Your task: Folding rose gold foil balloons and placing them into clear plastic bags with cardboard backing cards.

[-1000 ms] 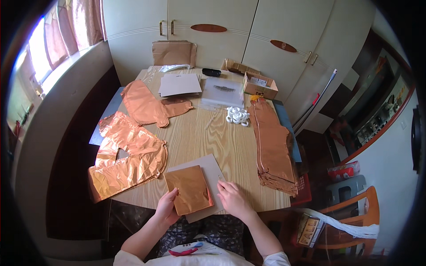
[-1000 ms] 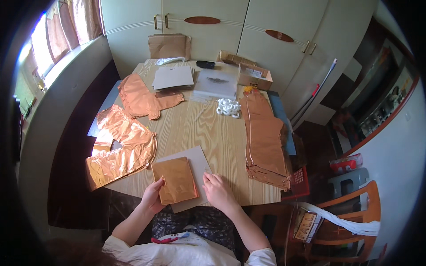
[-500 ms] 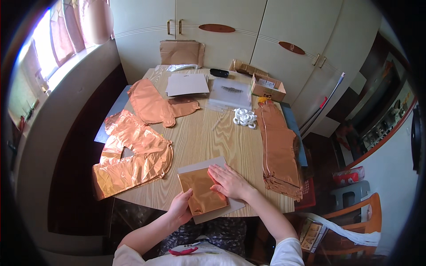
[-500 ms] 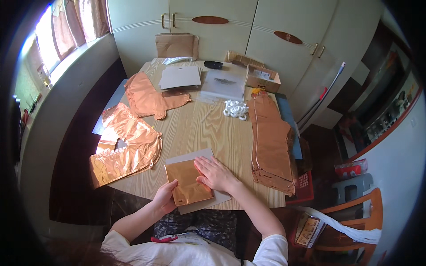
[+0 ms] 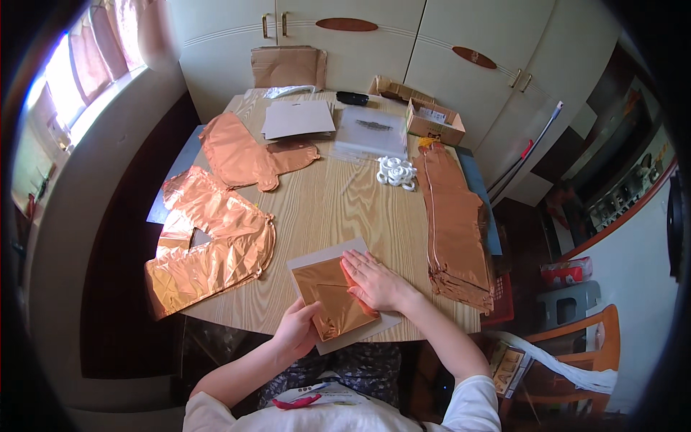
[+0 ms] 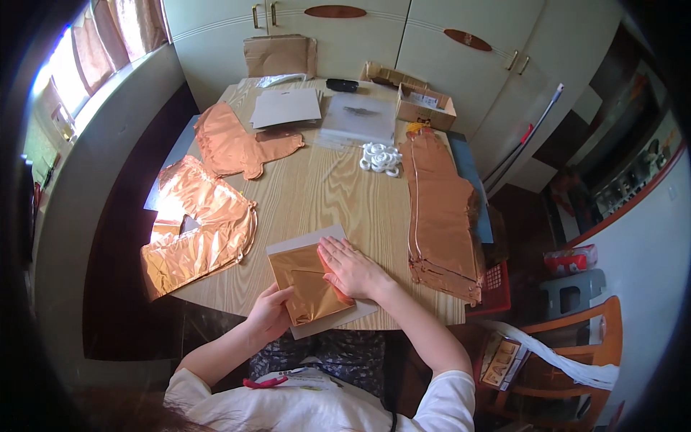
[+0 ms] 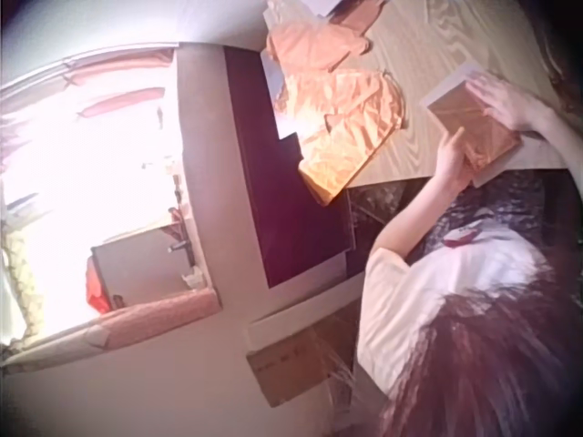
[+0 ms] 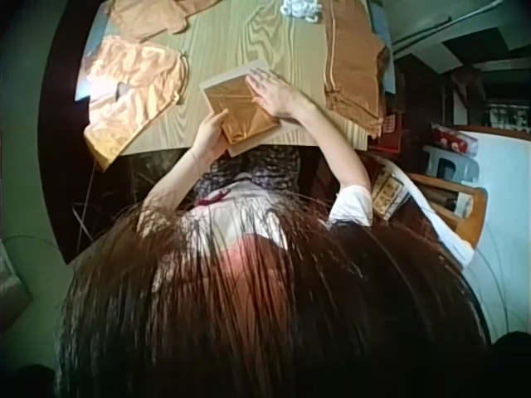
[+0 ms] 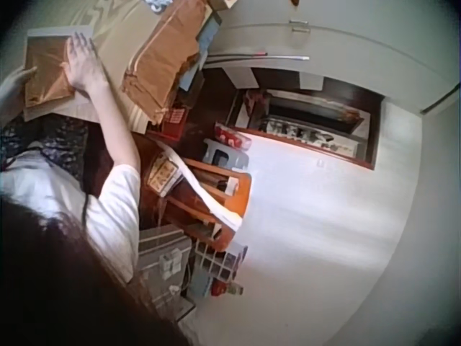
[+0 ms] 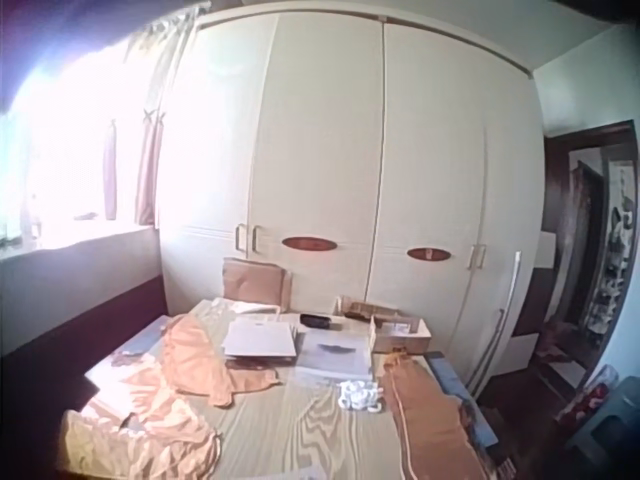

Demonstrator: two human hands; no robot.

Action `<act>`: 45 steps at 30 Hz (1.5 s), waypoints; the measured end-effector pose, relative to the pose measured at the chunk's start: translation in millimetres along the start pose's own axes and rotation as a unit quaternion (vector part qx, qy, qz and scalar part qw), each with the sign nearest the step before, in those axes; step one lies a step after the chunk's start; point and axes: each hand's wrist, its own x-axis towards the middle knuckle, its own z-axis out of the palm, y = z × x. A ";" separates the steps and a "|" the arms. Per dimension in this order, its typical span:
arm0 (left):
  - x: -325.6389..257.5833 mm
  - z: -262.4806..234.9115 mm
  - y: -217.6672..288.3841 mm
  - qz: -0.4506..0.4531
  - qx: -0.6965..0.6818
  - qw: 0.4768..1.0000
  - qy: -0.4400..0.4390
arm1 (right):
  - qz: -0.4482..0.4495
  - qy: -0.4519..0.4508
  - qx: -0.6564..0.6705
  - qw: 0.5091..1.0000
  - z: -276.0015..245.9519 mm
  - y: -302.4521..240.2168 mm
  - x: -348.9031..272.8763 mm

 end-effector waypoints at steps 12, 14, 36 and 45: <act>0.5 -21.0 24.8 0.361 0.738 0.569 -0.024 | -0.004 -0.001 -0.032 0.999 0.3 -1.7 0.7; 18.2 -19.3 18.9 0.355 0.800 0.483 -0.033 | -0.002 -0.003 -0.033 0.999 -0.3 -1.6 1.2; 29.7 -25.3 31.0 0.286 0.876 0.376 -0.096 | -0.044 -0.127 -0.057 0.989 -32.4 5.0 5.9; 25.8 -29.2 36.2 0.298 0.873 0.374 -0.101 | -0.038 -0.133 -0.056 0.989 -31.9 7.3 4.5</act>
